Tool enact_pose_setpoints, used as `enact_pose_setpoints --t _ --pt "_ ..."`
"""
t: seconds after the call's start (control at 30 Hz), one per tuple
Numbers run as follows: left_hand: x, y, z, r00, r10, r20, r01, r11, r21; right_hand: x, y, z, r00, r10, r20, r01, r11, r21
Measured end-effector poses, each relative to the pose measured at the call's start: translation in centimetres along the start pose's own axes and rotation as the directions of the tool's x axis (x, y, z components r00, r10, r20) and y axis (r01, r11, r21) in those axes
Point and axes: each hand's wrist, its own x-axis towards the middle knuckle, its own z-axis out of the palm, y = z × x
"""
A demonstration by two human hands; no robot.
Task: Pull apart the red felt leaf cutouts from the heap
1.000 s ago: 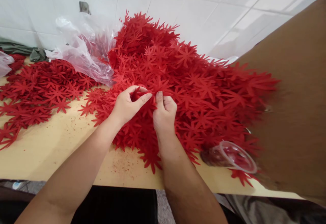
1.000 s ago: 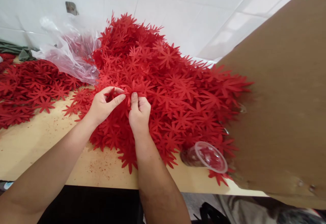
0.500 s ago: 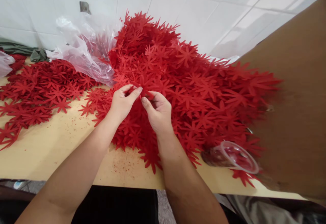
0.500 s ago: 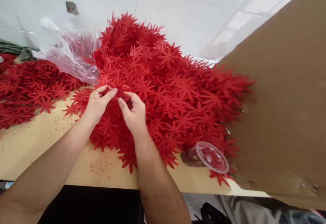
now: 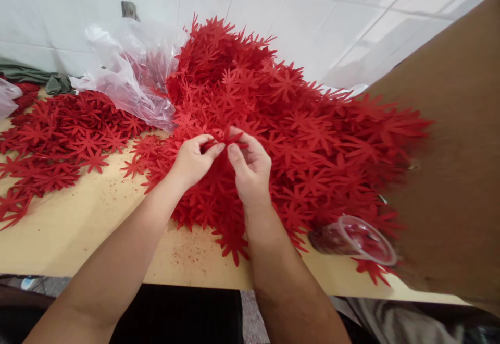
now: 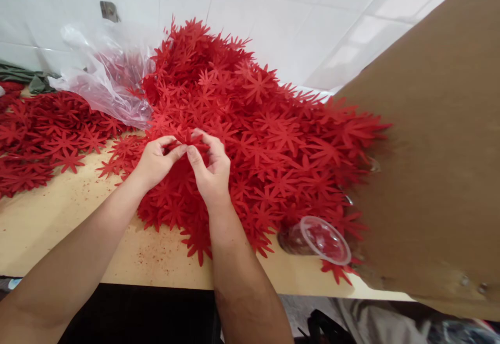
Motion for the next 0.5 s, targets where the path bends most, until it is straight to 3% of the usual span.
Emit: enact_pose_setpoints --t 0.07,0.23,0.37,0.5 --pt "-0.18 -0.07 0.23 0.998 0.004 0.058 -0.006 0.999 0.031 -0.14 -0.11 0.22 0.998 0.057 0.03 -0.057 0.998 0.011" --pt "-0.34 -0.03 0.08 0.994 0.007 0.11 -0.014 0.998 0.056 0.15 -0.04 0.39 0.992 0.096 -0.084 -0.097 0.995 -0.009" --pt "-0.3 -0.02 -0.02 0.997 0.034 0.066 -0.04 0.995 0.086 0.54 0.22 0.14 0.977 0.114 -0.18 -0.104 0.992 0.064" --pt "-0.27 -0.03 0.15 0.998 0.044 0.038 -0.045 0.999 0.007 0.35 -0.03 0.09 0.982 0.135 -0.131 -0.133 0.991 0.026"
